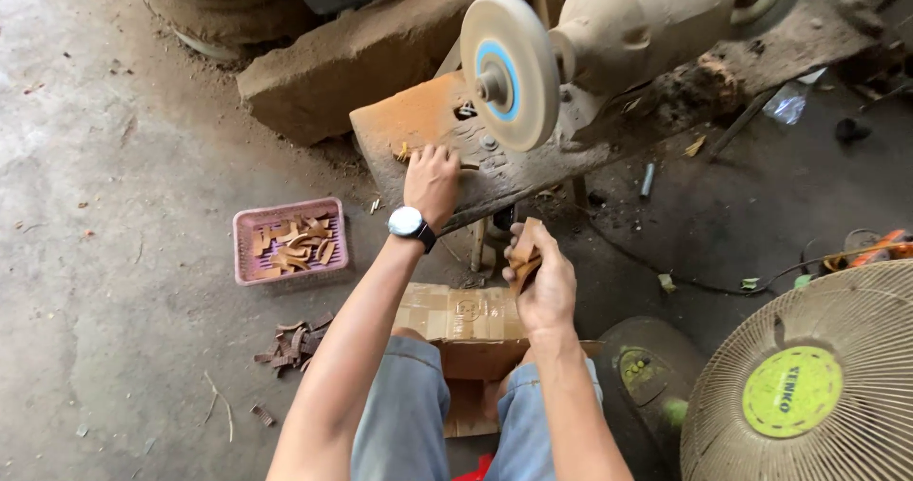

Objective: The person sits on a low box and uses a bench grinder to smooth the edges of small wooden pieces. They hold the pieces with both hands against the spinning wheel, rotate them to work different sides, and place the finished pieces into a pink basket.

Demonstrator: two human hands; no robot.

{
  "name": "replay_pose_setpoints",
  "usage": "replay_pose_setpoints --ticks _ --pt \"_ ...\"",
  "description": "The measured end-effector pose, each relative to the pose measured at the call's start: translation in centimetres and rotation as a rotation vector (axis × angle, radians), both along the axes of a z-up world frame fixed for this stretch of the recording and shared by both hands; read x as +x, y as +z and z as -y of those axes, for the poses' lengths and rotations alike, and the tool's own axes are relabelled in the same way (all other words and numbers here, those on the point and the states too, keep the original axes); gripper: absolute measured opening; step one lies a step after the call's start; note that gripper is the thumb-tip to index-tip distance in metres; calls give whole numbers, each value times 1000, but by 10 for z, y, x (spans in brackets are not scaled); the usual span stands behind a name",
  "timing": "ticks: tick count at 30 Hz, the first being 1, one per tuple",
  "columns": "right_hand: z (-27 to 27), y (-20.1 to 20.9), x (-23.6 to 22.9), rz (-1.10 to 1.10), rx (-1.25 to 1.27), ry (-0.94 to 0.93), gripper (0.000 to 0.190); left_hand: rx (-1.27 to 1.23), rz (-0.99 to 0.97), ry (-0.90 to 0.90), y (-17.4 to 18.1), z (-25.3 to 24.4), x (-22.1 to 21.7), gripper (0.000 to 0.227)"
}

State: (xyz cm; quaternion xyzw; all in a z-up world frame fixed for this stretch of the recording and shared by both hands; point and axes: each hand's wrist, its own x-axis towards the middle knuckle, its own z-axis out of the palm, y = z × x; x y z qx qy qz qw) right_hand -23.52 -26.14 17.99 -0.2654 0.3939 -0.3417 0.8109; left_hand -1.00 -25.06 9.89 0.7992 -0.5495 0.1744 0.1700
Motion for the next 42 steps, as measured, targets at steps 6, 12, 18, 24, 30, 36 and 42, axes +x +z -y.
replay_pose_setpoints --ticks 6,12,18,24,30,36,42 --pt "3 14 -20 -273 -335 81 15 -454 -1049 82 45 -59 -47 13" --pt "-10 27 -14 -451 -701 127 18 -640 -2038 -46 27 -78 -90 26" --pt "-24 29 23 -1003 -1317 455 29 -760 -2371 170 42 -56 -138 44" --pt "-25 33 13 -934 -1294 516 32 -1213 -2432 35 -67 -15 -135 37" --pt "50 -5 -9 -154 -387 116 46 -994 -2269 239 22 -37 -140 31" --pt "77 -44 -7 30 -379 196 54 -249 -1796 -126 41 -21 -125 25" --pt "92 -30 23 -106 -368 185 47 -253 -1392 -131 -16 33 -91 26"
